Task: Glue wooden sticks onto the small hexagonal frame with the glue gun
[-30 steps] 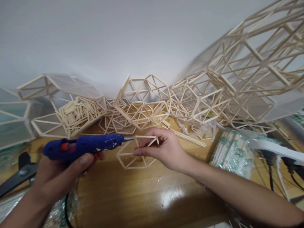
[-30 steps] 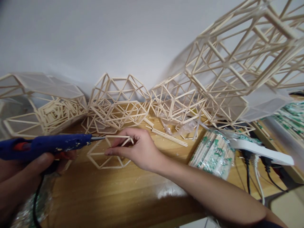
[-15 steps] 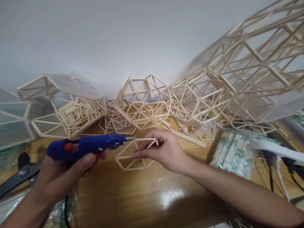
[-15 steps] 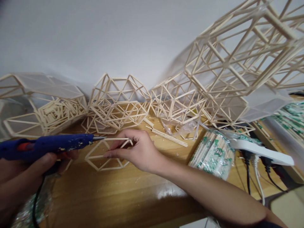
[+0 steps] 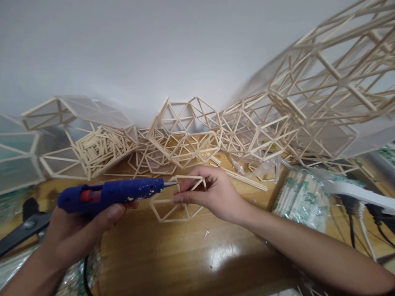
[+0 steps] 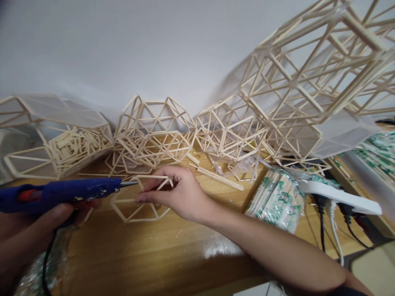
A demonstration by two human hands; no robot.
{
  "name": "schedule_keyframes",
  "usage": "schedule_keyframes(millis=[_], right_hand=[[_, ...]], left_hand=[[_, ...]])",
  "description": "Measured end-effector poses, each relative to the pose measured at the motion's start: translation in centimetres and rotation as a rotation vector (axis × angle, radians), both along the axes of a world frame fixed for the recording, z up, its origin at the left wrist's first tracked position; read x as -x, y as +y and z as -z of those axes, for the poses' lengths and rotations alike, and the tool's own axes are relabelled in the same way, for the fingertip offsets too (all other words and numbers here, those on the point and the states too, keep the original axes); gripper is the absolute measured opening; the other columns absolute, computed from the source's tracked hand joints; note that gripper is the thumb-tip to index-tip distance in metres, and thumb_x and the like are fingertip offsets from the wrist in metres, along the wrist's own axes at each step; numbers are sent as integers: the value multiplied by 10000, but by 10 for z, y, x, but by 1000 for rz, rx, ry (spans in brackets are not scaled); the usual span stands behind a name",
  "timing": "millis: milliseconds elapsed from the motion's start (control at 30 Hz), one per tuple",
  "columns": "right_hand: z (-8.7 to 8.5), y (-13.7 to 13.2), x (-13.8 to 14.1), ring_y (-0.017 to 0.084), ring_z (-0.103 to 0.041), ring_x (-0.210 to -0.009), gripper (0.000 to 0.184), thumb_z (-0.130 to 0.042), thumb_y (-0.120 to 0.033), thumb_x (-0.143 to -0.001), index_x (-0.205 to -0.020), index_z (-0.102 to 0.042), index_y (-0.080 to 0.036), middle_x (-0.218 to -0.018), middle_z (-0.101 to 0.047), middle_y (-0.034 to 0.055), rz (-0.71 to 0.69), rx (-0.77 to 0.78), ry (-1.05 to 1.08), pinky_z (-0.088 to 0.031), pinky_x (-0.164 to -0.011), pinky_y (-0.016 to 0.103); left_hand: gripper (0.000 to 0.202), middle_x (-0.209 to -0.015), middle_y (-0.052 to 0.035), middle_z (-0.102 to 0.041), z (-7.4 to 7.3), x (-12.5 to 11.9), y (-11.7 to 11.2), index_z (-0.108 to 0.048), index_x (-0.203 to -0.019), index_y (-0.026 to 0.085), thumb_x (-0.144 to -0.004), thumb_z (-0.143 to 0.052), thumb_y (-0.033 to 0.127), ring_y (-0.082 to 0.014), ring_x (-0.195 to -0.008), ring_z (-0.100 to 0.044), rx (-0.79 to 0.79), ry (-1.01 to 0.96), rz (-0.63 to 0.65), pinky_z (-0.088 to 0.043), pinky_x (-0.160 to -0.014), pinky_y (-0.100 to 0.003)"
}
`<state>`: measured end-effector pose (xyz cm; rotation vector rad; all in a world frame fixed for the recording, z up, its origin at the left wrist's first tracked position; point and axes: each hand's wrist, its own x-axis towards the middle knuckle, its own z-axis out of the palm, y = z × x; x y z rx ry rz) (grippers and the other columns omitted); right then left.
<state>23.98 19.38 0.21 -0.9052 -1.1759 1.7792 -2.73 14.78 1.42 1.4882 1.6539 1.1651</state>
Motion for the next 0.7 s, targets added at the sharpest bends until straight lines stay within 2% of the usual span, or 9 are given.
schedule_keyframes(millis=[100, 200, 333, 433, 567, 700], right_hand=[[0, 0, -1, 126, -680, -643, 414, -1039, -407, -587, -725, -726, -173, -718, -742, -3, -9, 17, -15, -532, -606, 247], [1, 0, -1, 129, -682, -651, 397, -1036, -388, -593, -734, -735, -169, -721, -740, -2, -12, 14, -38, -536, -610, 252], [2, 0, -2, 134, -710, -706, 378, -1022, -345, -622, -831, -759, -172, -820, -775, 12, -54, 40, -31, -578, -659, 267], [4, 1, -2, 131, -727, -722, 366, -1009, -318, -639, -876, -765, -182, -834, -772, -3, -66, 76, -8, -615, -702, 281], [4, 3, -1, 130, -753, -746, 396, -1025, -259, -589, -867, -752, -185, -826, -776, -16, -45, 116, 56, -638, -742, 276], [2, 5, 0, 139, -758, -714, 450, -1038, -248, -548, -835, -697, -190, -814, -783, -19, -1, 132, 56, -650, -721, 292]], left_hand=[[250, -697, -65, -813, 4, 5, 2, -833, -746, 245, -720, -860, 492, -229, -515, -721, 60, -71, 23, -581, -448, -283], [279, -712, -63, -811, 6, 5, 2, -831, -756, 240, -732, -852, 517, -222, -565, -727, 46, -61, -28, -579, -471, -273], [217, -707, -44, -802, -1, -5, 1, -820, -764, 253, -742, -856, 466, -209, -572, -721, 21, -143, -92, -571, -474, -263], [128, -704, -19, -780, -7, -14, 2, -797, -747, 270, -773, -835, 390, -175, -516, -650, -1, -200, -73, -511, -432, -263], [93, -707, -4, -753, -12, -20, 3, -775, -729, 276, -793, -813, 332, -151, -517, -611, -48, -246, -75, -476, -446, -262], [122, -707, -2, -753, -10, -18, 1, -776, -730, 274, -814, -801, 359, -150, -527, -623, -50, -229, -83, -493, -461, -258]])
